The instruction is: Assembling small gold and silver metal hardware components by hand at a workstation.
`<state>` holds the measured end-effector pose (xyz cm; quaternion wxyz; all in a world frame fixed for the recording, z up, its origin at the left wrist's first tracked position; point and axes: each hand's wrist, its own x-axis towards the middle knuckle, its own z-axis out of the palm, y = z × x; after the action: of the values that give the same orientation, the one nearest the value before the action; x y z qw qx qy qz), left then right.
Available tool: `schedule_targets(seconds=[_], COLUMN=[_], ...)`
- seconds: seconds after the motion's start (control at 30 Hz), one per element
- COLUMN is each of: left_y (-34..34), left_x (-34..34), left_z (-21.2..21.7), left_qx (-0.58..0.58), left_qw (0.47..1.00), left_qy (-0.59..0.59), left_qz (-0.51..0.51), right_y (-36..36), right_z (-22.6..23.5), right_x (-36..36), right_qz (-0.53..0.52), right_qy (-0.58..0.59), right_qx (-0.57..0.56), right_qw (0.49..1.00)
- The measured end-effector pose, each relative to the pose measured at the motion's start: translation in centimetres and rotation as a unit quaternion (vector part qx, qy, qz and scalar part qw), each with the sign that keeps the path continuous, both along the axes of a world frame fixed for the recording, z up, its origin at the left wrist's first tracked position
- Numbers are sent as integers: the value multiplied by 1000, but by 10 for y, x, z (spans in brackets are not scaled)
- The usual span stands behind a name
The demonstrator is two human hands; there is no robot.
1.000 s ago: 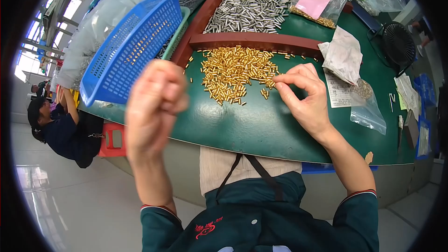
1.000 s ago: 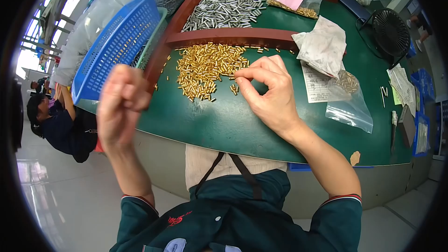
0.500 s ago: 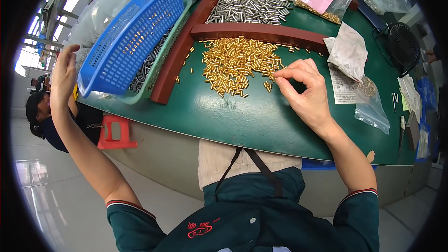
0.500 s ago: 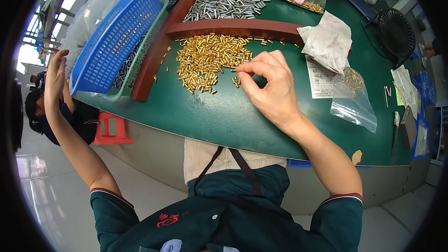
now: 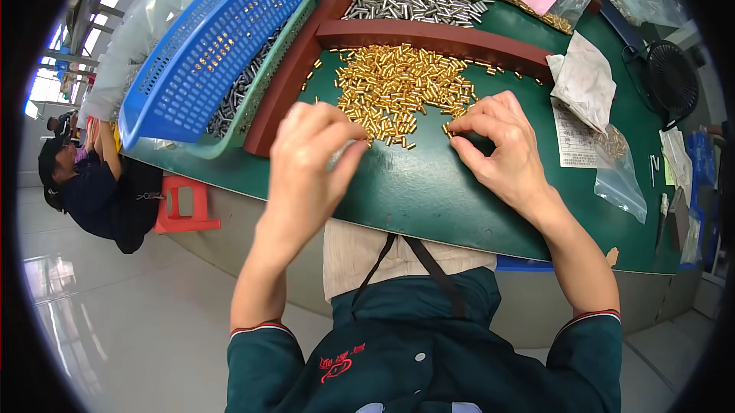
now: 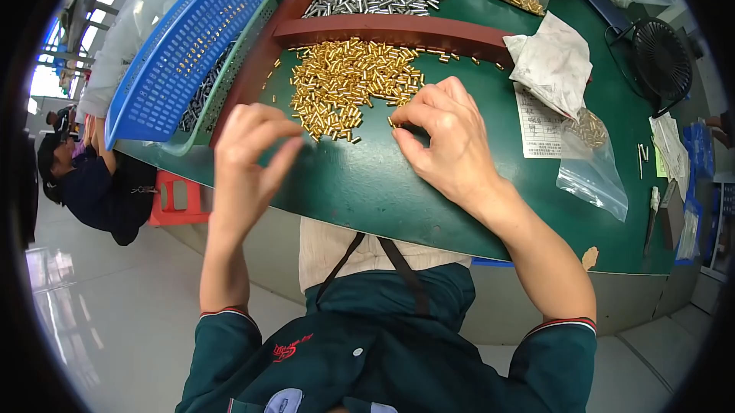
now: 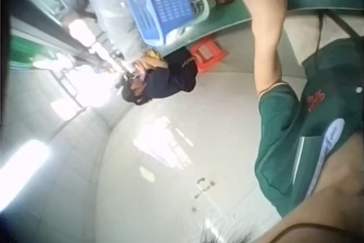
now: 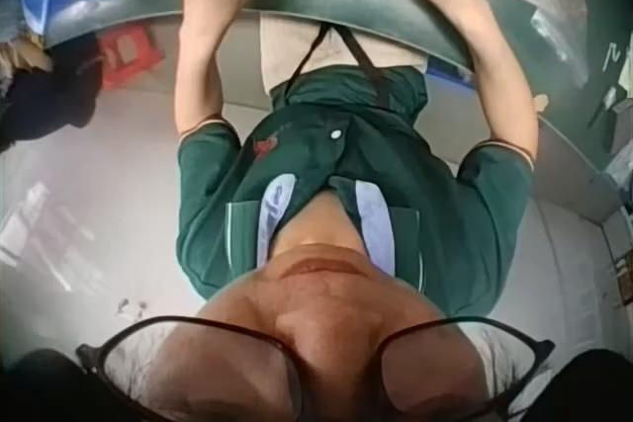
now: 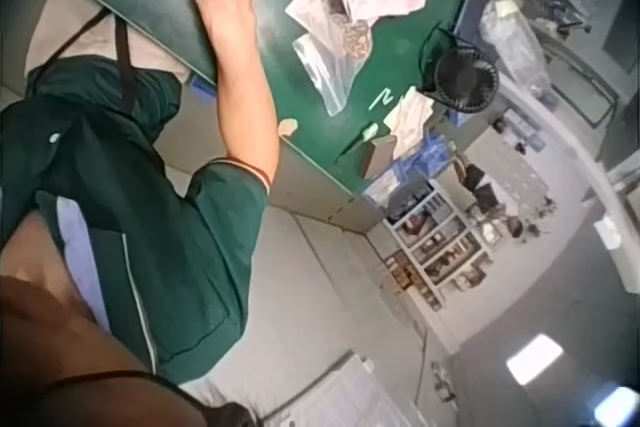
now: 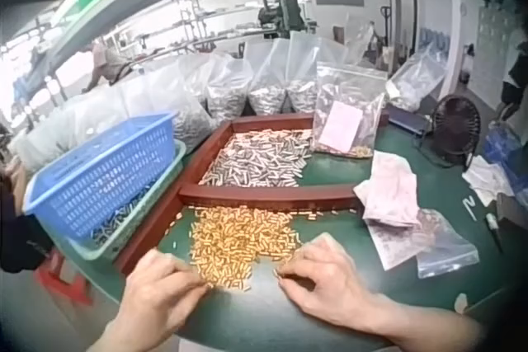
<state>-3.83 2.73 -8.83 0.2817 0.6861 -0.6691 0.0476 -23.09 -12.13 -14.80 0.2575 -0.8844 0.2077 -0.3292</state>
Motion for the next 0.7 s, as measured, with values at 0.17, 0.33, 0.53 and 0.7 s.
schedule_targets(seconds=[0.17,0.33,0.53,0.7], left_y=[-11,-16,-20,-23], left_x=[-17,-21,-27,-33], left_z=[-36,-46,-49,-57], left_qx=[-10,-7,-24,-39], left_qw=[1000,1000,999,999], left_qy=[14,-7,-19,-17], left_qz=[-10,-15,-17,-22], right_y=[3,3,5,7], right_z=[2,1,-3,-4], right_x=[1,-2,0,1], right_qz=[-5,-21,-19,-9], right_qy=[18,53,54,64], right_qx=[-10,-15,-31,-35], right_qw=[1000,998,998,997])
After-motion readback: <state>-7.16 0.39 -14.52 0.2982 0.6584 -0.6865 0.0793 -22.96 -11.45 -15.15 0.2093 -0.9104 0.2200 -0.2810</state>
